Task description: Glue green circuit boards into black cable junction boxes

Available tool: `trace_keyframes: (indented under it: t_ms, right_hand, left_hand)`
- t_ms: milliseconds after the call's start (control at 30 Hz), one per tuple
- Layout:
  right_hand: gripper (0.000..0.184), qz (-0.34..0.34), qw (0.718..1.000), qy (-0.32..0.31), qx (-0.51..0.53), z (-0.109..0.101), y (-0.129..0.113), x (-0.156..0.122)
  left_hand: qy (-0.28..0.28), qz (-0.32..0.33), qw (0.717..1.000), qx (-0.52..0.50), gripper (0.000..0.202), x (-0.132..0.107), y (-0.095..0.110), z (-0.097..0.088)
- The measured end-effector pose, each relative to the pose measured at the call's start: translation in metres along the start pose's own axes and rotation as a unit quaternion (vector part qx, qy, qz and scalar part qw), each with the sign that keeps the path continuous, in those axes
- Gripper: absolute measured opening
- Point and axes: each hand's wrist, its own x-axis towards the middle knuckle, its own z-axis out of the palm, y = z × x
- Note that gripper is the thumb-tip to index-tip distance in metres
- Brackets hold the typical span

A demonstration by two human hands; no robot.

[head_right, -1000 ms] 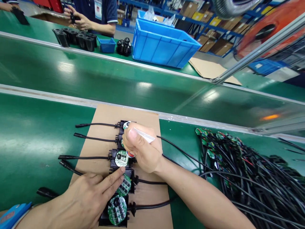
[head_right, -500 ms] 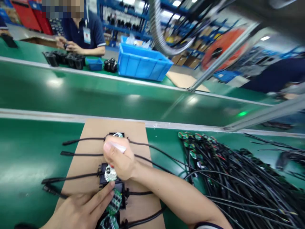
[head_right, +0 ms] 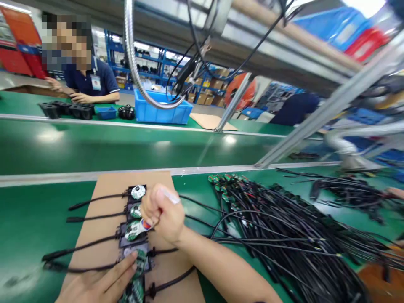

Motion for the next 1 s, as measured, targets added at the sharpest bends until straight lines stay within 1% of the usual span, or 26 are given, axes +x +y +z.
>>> trace_keyframes:
  t_ms: [67, 100, 167, 267, 333, 433, 567, 633, 767, 1000]
  right_hand:
    - [0.037, 0.021, 1.000, 0.012, 0.006, 0.004, -0.006, -0.009]
    - [0.037, 0.032, 0.999, 0.014, 0.003, 0.005, -0.007, -0.013]
    - [0.037, 0.053, 0.999, 0.010, -0.004, 0.005, -0.004, -0.019]
    - [0.037, 0.083, 0.997, 0.005, 0.000, 0.007, 0.007, -0.026]
    - [0.037, 0.094, 0.996, -0.002, 0.003, 0.009, 0.016, -0.030]
    - [0.036, 0.099, 0.995, -0.024, -0.004, 0.012, 0.025, -0.033]
    - [0.036, 0.122, 0.992, -0.030, -0.014, 0.013, 0.034, -0.033]
    - [0.036, 0.125, 0.991, -0.032, -0.019, 0.012, 0.036, -0.033]
    - [0.037, 0.130, 0.990, -0.041, -0.029, 0.010, 0.033, -0.033]
    - [0.036, 0.146, 0.986, -0.041, -0.069, 0.009, 0.016, -0.038]
  left_hand:
    - [-0.060, 0.029, 0.997, -0.048, 0.046, 0.001, 0.012, -0.017]
    - [-0.094, 0.030, 0.993, -0.071, 0.048, 0.002, 0.018, -0.026]
    - [-0.145, 0.025, 0.983, -0.108, 0.050, 0.003, 0.026, -0.042]
    - [-0.183, -0.008, 0.973, -0.142, 0.056, 0.002, 0.033, -0.053]
    - [-0.181, -0.030, 0.970, -0.156, 0.062, -0.002, 0.035, -0.054]
    - [-0.169, -0.048, 0.972, -0.158, 0.067, -0.007, 0.036, -0.049]
    - [-0.159, -0.072, 0.973, -0.152, 0.070, -0.009, 0.035, -0.043]
    - [-0.152, -0.072, 0.974, -0.153, 0.070, -0.011, 0.035, -0.040]
    - [-0.155, -0.054, 0.975, -0.152, 0.070, -0.013, 0.035, -0.040]
    - [-0.175, -0.044, 0.972, -0.149, 0.070, -0.011, 0.031, -0.048]
